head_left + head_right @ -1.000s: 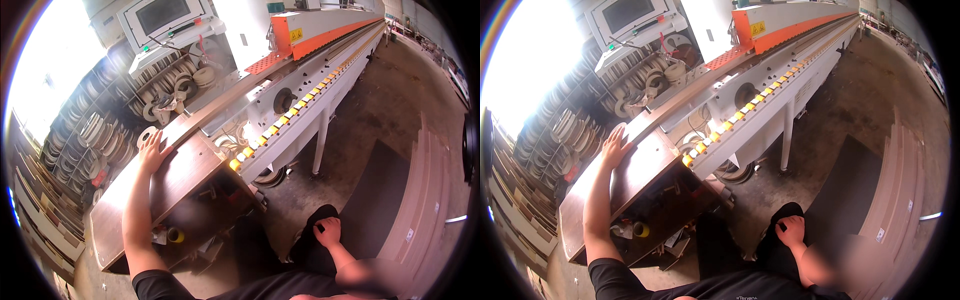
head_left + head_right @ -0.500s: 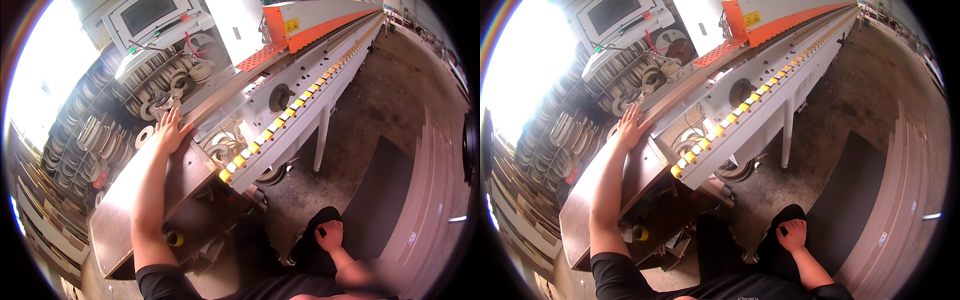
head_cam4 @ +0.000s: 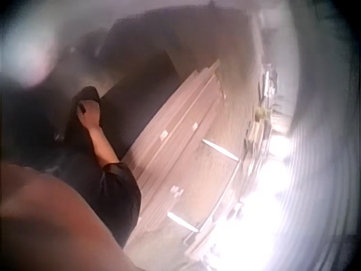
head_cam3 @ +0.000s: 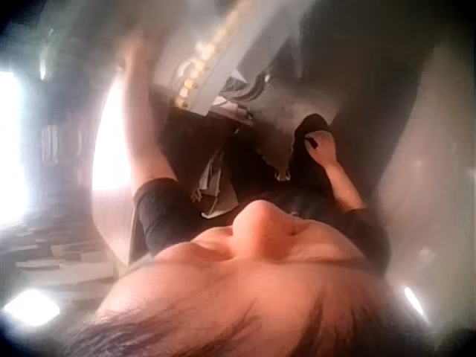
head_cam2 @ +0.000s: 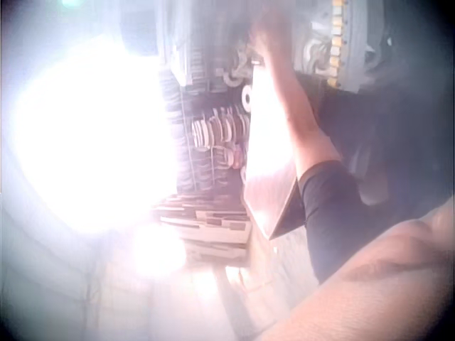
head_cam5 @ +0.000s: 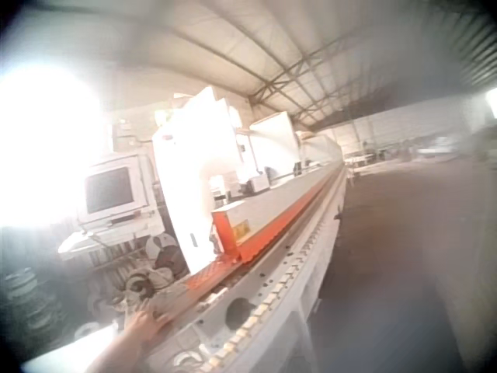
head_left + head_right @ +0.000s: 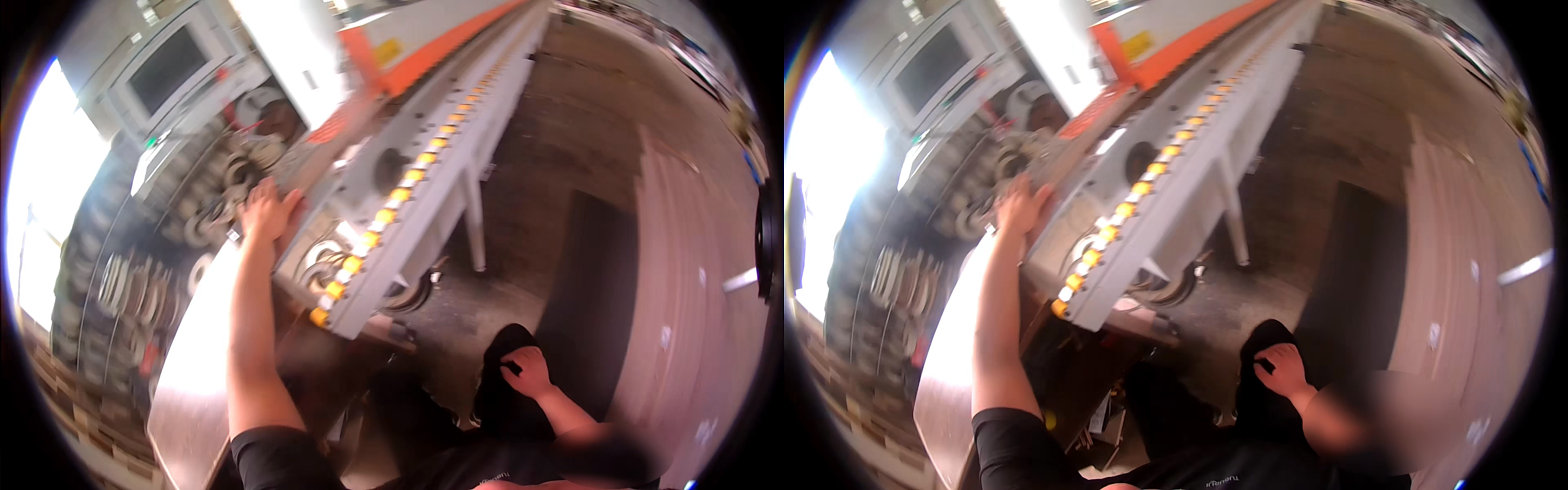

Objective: The person places long wooden planks onto a conveyor belt and guides them through a processing machine. Later, the person uses a pair of red-handled shears to cut yellow tape from a circular wooden disc.

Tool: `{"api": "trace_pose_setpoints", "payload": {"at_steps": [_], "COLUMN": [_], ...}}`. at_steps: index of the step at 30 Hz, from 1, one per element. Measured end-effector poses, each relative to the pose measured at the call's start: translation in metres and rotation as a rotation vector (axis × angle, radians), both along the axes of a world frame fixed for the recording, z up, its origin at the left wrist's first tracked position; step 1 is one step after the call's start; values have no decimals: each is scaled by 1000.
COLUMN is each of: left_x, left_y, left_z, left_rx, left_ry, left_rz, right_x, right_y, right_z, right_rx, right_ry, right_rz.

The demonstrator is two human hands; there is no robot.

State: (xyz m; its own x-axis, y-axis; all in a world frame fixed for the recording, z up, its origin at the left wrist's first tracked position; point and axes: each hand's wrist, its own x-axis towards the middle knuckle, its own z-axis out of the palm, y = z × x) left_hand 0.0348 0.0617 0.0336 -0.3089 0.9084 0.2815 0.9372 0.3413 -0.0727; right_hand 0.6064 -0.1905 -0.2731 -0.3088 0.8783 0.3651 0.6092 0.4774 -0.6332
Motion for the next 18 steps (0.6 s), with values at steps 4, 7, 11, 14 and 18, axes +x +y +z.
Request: {"api": "trace_pose_setpoints", "payload": {"at_steps": [4,7,11,14,18], "left_x": [-8,-9,5,-22,-25], "left_y": [30,35,35,49,46], "left_z": [-14,-15,-10,-24,-25], "left_rx": [33,35,32,66,74], "left_ry": [21,87,80,114,91], "left_rz": [-54,-44,-21,-74,-41], "right_x": [50,110,201,237,251], "right_y": [-14,-42,-110,-158,-185], "right_z": [12,29,38,45,39], "right_rx": [-28,1,-27,-204,-430], "right_ry": [-61,-201,-493,-717,-747], "right_rz": [-209,-522,-984,-1160,-1287]}}
